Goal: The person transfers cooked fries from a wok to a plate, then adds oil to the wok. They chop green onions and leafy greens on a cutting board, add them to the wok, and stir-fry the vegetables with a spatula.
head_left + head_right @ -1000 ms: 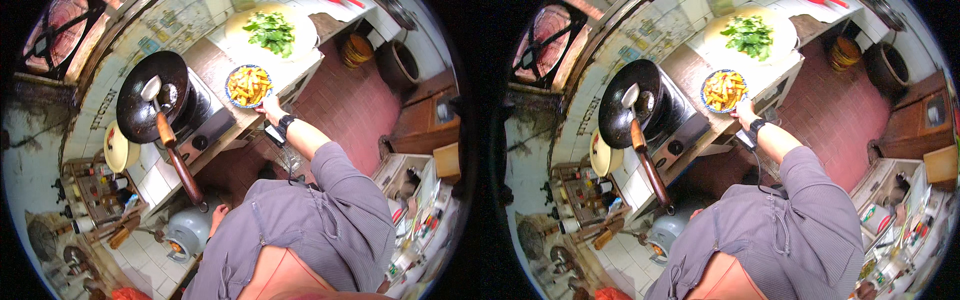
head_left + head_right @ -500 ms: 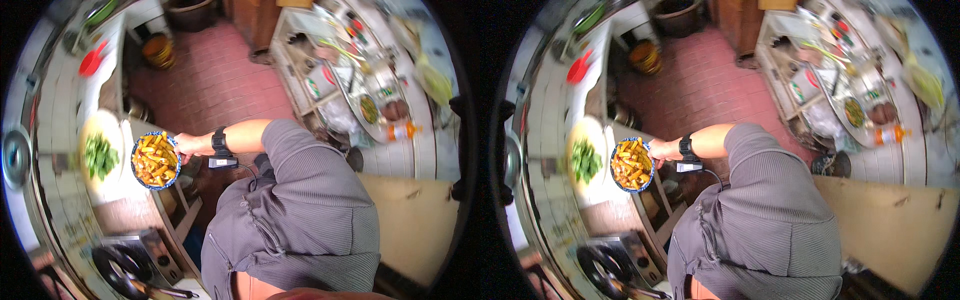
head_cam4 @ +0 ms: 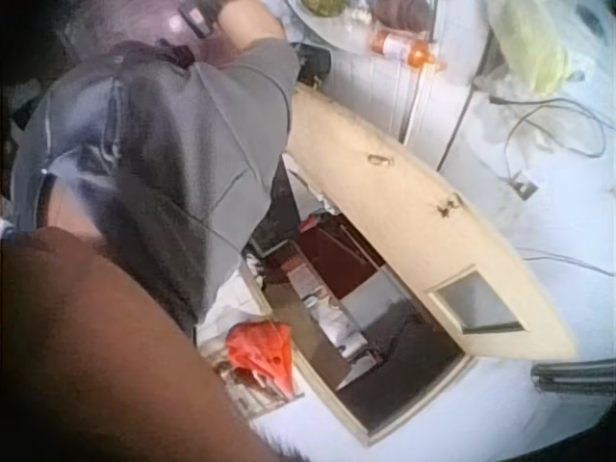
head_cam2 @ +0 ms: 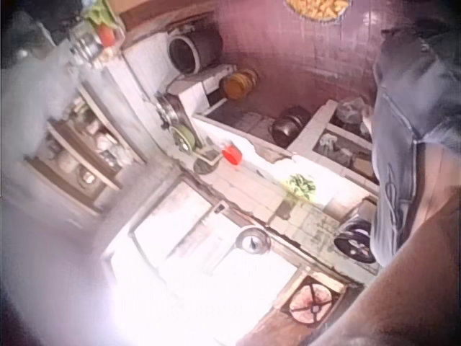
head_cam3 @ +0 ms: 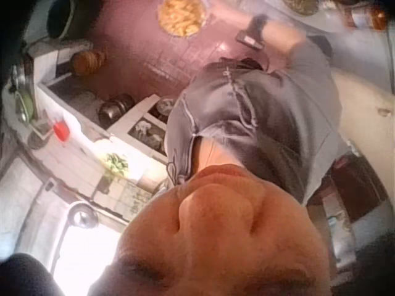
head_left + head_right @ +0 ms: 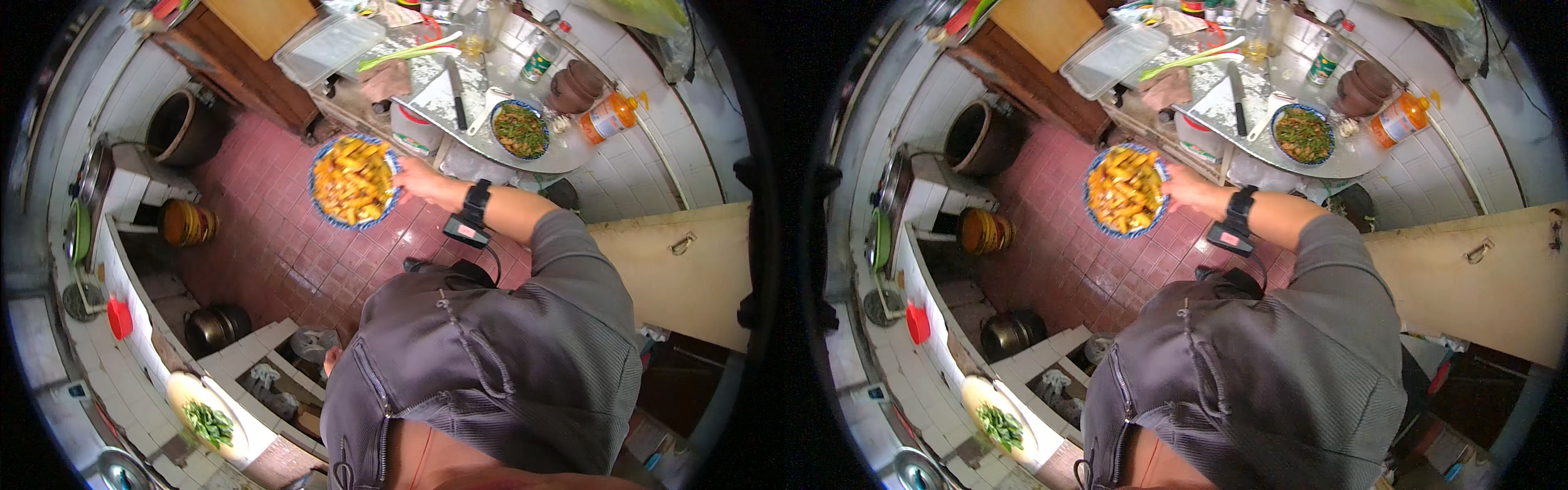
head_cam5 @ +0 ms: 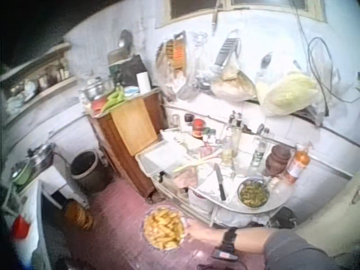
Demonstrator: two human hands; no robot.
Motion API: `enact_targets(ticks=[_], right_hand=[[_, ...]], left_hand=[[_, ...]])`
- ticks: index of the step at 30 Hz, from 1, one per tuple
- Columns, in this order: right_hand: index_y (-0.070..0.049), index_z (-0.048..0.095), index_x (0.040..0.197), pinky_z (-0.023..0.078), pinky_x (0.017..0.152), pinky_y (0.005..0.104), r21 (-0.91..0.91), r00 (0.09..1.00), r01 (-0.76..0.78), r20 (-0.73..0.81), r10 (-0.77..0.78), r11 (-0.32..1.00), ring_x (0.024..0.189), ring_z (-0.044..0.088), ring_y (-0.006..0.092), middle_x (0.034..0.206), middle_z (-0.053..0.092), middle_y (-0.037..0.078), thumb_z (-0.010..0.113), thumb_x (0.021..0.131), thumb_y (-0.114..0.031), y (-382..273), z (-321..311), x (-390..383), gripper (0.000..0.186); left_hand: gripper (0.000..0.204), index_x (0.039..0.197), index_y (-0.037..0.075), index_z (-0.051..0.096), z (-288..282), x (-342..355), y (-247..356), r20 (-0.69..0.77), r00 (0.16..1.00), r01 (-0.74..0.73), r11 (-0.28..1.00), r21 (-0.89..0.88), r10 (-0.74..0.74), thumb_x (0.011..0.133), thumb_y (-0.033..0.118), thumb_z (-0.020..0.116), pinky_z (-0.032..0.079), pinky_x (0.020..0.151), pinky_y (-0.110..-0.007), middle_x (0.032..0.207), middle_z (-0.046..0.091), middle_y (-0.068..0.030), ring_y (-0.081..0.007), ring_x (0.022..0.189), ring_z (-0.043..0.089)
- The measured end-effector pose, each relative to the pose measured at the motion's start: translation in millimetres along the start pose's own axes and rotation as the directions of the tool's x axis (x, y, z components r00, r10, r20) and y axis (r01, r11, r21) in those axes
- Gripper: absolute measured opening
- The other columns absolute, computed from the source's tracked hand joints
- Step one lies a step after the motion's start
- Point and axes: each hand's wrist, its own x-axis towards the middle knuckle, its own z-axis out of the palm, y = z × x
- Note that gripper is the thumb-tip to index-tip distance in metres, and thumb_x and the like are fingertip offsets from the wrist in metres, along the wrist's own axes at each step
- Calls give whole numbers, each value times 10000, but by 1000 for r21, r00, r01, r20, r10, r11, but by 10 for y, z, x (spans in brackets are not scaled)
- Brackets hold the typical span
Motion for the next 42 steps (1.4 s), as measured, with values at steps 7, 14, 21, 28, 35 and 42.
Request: enact_targets(ticks=[7, 14, 21, 28, 35, 42], right_hand=[[4, 456, 1073, 532, 456, 303, 318, 920, 29, -379, 98, 948, 550, 610, 196, 809, 609, 142, 464, 804, -12, 77, -1299, -320, 269], [-12, 466, 1059, 544, 545, 324, 431, 835, 33, -507, 212, 902, 607, 615, 209, 852, 601, 120, 442, 822, -26, 159, -1775, -126, 239], [12, 387, 1066, 546, 592, 391, 681, 860, 99, -425, 282, 726, 663, 618, 283, 843, 589, 163, 458, 800, -7, 376, -1797, 638, 276], [35, 384, 1053, 541, 591, 368, 671, 848, 178, -476, 235, 720, 676, 596, 272, 905, 561, 175, 457, 802, -12, 375, -1788, 1215, 266], [18, 376, 1065, 557, 639, 382, 610, 738, 173, -600, 308, 773, 683, 599, 267, 954, 552, 158, 416, 813, 19, 275, -2062, 1427, 255], [15, 467, 1002, 501, 756, 355, 256, 904, 138, -426, -16, 957, 834, 571, 262, 963, 554, 139, 493, 838, -55, 470, -2184, 1379, 180]], left_hand=[[314, 986, 5, 579, 391, 1107, 2398, 352, 894, -404, 837, 369, 276, 813, 267, 567, 464, 688, -397, 829, 615, -215, -351, 805, 601], [336, 1081, 11, 555, 1320, 1680, 4516, 558, 570, -816, 499, 292, 603, 787, 174, 561, 469, 775, -377, 1010, 593, -216, -315, 926, 590], [330, 1082, 10, 562, 2099, 1834, 5379, 689, 493, -835, 511, 203, 532, 785, 153, 562, 469, 770, -361, 1017, 590, -211, -312, 881, 597], [321, 1073, 12, 566, 2078, 2254, 5277, 729, 493, -804, 569, 173, 475, 787, 158, 573, 478, 758, -351, 1005, 602, -192, -297, 864, 608], [300, 1055, 14, 572, 1674, 2489, 5067, 602, 616, -743, 629, 230, 508, 784, 142, 579, 481, 764, -346, 992, 612, -184, -288, 875, 611], [309, 1064, 32, 580, 1230, 2140, 4351, 446, 773, -614, 709, 347, 452, 791, 177, 569, 465, 804, -365, 1007, 606, -197, -303, 916, 601]])
